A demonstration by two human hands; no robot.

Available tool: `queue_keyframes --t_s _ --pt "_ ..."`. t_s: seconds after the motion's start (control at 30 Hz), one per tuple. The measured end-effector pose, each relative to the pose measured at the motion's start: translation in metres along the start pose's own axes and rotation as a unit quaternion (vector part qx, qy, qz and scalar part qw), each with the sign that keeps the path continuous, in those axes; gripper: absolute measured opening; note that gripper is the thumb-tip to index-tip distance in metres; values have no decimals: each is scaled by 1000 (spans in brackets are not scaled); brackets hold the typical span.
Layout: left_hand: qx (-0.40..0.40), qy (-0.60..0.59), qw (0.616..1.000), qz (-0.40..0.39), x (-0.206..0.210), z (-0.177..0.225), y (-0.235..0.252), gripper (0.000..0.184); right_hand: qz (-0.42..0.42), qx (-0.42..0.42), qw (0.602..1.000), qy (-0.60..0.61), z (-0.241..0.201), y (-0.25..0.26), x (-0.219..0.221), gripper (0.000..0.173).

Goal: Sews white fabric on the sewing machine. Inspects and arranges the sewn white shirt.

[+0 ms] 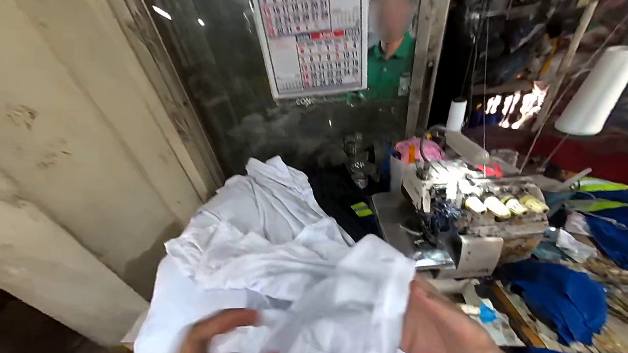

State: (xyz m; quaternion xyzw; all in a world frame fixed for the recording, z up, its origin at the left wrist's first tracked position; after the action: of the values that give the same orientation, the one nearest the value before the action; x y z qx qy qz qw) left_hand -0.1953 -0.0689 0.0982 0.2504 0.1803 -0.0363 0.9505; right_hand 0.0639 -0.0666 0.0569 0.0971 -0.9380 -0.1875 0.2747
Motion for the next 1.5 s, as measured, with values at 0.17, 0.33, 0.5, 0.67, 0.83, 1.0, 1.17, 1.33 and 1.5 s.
queue_keyframes --t_s 0.17,0.33,0.5,0.67,0.83,1.0,1.17,1.33,1.5 --pt "55 63 996 9 10 21 68 16 -77 -54 988 -125 -38 82 44 82" --pt "125 45 989 59 -36 90 123 32 -67 -79 983 -152 -70 129 52 79" --pt "81 66 994 -4 20 60 152 42 -155 -125 971 -130 -105 138 102 76" --pt "145 138 975 100 -60 144 182 15 -198 -205 754 -592 -127 141 72 62" --pt "204 322 905 190 -123 201 229 22 -244 -204 522 -791 -149 153 43 29" --pt "138 280 926 212 -156 243 251 31 -128 -451 556 -687 -258 152 100 20" --pt "148 113 981 63 -172 271 235 26 -40 -371 606 -702 -296 146 98 53" --pt "154 352 919 93 -188 270 229 24 -25 -289 601 -745 -295 130 59 45" --pt "178 366 887 218 -217 303 221 34 -28 -240 574 -782 -305 131 74 26"
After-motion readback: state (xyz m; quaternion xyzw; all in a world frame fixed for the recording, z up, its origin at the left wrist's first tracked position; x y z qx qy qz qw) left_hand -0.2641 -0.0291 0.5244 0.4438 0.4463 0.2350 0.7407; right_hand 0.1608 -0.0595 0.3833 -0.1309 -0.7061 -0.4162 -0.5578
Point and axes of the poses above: each hand's wrist, its own y-axis towards the middle knuckle, its own x-axis out of the palm, z = x × y, the point moved 8 cm from there along y, towards the middle knuckle, and after that the axes turned 10 degrees about -x, right-handed, at the moved point
